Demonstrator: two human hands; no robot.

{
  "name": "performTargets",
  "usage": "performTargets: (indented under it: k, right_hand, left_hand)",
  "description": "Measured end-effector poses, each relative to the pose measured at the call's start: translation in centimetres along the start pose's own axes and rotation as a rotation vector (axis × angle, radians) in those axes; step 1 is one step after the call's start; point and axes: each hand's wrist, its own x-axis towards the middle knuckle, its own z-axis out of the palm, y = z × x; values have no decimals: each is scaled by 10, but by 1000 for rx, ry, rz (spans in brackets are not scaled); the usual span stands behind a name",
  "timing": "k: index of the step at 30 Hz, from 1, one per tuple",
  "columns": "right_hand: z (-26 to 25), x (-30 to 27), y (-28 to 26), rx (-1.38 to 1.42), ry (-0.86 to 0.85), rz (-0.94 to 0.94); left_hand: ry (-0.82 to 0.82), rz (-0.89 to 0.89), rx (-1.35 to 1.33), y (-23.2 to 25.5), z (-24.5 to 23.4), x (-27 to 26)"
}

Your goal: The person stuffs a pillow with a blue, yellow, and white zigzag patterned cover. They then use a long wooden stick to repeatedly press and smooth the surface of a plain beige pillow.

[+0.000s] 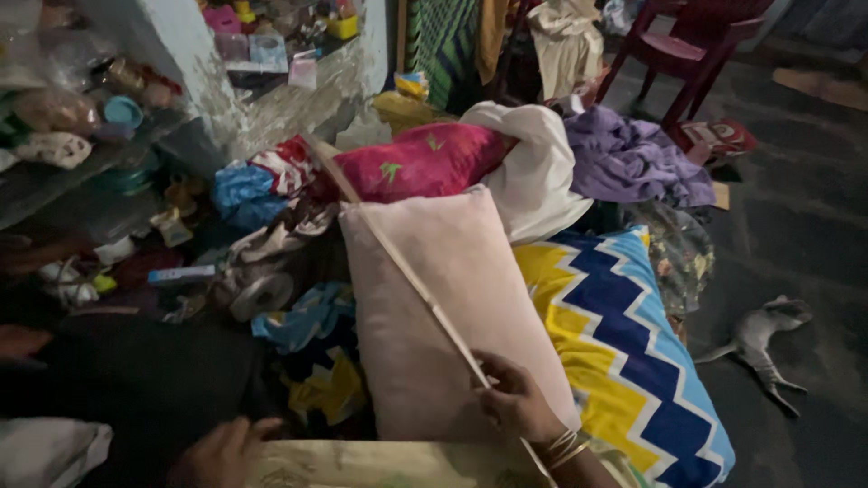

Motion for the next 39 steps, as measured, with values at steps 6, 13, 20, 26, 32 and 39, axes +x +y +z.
performTargets:
  k: [6,13,20,26,32,39]
  right_hand:
    - [16,0,25,203,221,131]
    - [10,-10,17,321,173,229]
    - [39,-50,-67,308,88,89]
    - [48,-85,-54,384,-20,-177]
    - [40,-90,70,628,-101,270]
    - [66,-131,-2,431,81,279]
  left_hand:
    - [241,49,-11,18,-68,-10]
    - [-43,-190,-400,106,-175,-40]
    - [105,-402,-1646,215,-184,-53]
    - [65,-116,-1531,283,-92,-13]
    - [2,-358,-1263,261,-26,14]
    - [207,-414,-1490,236,-35,14]
